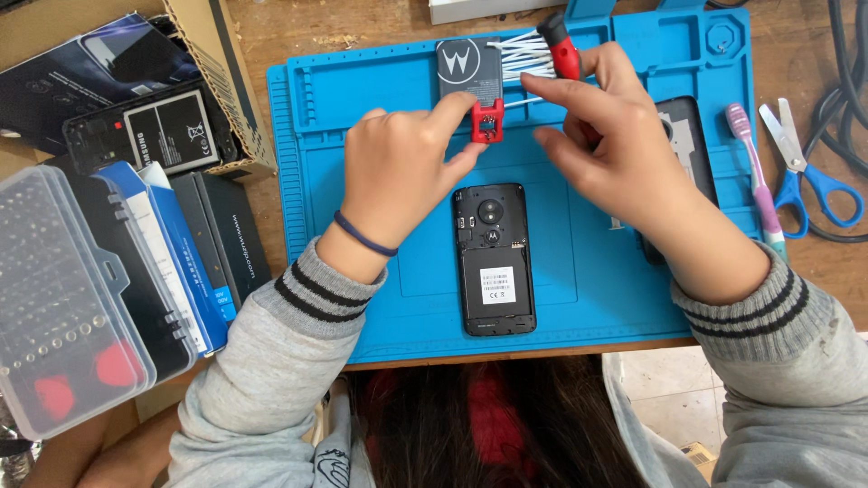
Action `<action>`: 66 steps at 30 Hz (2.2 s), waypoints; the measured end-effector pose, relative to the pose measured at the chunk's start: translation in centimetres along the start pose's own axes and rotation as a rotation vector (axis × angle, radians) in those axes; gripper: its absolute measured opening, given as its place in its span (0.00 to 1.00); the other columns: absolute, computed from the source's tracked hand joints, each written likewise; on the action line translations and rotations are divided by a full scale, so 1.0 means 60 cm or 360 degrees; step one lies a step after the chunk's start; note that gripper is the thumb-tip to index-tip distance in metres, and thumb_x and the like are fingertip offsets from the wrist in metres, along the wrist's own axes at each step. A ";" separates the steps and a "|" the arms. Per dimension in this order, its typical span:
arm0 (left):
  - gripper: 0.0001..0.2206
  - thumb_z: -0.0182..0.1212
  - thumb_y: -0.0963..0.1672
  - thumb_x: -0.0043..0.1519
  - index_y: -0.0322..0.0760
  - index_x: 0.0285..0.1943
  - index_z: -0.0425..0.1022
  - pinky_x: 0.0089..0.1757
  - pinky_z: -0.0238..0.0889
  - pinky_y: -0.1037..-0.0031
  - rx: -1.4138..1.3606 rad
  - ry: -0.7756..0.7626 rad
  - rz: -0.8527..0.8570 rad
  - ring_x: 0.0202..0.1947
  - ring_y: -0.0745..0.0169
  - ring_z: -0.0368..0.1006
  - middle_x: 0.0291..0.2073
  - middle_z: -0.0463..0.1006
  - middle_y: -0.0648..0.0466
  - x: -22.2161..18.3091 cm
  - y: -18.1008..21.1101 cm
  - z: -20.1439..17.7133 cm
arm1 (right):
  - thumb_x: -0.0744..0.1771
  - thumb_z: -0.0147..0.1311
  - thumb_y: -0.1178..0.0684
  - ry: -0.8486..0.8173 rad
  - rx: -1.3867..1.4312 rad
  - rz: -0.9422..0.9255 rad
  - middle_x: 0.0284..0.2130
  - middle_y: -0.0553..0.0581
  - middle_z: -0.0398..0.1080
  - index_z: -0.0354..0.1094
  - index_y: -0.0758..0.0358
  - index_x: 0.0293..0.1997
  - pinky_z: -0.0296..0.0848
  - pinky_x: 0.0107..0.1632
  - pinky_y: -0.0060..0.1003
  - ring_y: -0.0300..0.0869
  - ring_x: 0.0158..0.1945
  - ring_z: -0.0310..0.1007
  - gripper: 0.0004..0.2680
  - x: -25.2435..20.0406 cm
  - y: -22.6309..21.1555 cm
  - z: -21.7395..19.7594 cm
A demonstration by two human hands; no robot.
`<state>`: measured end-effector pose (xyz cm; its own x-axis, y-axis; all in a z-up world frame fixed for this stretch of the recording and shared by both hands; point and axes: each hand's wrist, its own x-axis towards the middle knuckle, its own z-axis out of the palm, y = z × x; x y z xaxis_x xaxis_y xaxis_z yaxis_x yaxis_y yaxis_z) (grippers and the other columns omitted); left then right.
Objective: The person uses a screwdriver to remove screws from the back of a smartphone and places them into a red magnetic holder. The person repeats this process for several screws around the camera module area.
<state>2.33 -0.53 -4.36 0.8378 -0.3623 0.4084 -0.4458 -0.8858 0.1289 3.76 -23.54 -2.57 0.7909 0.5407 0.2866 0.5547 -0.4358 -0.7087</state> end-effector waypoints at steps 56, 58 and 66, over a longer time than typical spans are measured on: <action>0.04 0.64 0.39 0.57 0.38 0.39 0.78 0.26 0.63 0.76 -0.1336 0.0262 -0.0009 0.17 0.63 0.66 0.13 0.68 0.57 0.006 0.021 -0.026 | 0.58 0.64 0.68 0.0178 -0.0054 -0.0228 0.43 0.67 0.68 0.73 0.66 0.47 0.70 0.23 0.37 0.44 0.17 0.66 0.15 0.001 -0.022 0.009; 0.04 0.64 0.39 0.56 0.38 0.39 0.78 0.25 0.62 0.79 -0.1534 0.0210 -0.0147 0.16 0.65 0.65 0.12 0.69 0.57 0.006 0.019 -0.018 | 0.57 0.64 0.68 0.0195 -0.0029 -0.0227 0.43 0.67 0.68 0.73 0.66 0.47 0.70 0.22 0.37 0.44 0.17 0.66 0.15 0.002 -0.022 0.008; 0.10 0.65 0.40 0.54 0.38 0.45 0.76 0.28 0.61 0.79 -0.1779 0.0125 -0.0301 0.18 0.71 0.64 0.13 0.70 0.57 0.005 0.023 -0.017 | 0.57 0.64 0.69 0.0193 -0.0043 -0.0223 0.41 0.66 0.69 0.73 0.66 0.47 0.68 0.21 0.36 0.43 0.17 0.65 0.16 0.003 -0.026 0.006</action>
<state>1.64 -1.54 -3.12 0.9171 -0.1960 0.3473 -0.3786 -0.1549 0.9125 2.95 -22.49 -1.62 0.7297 0.5076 0.4581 0.6673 -0.3824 -0.6391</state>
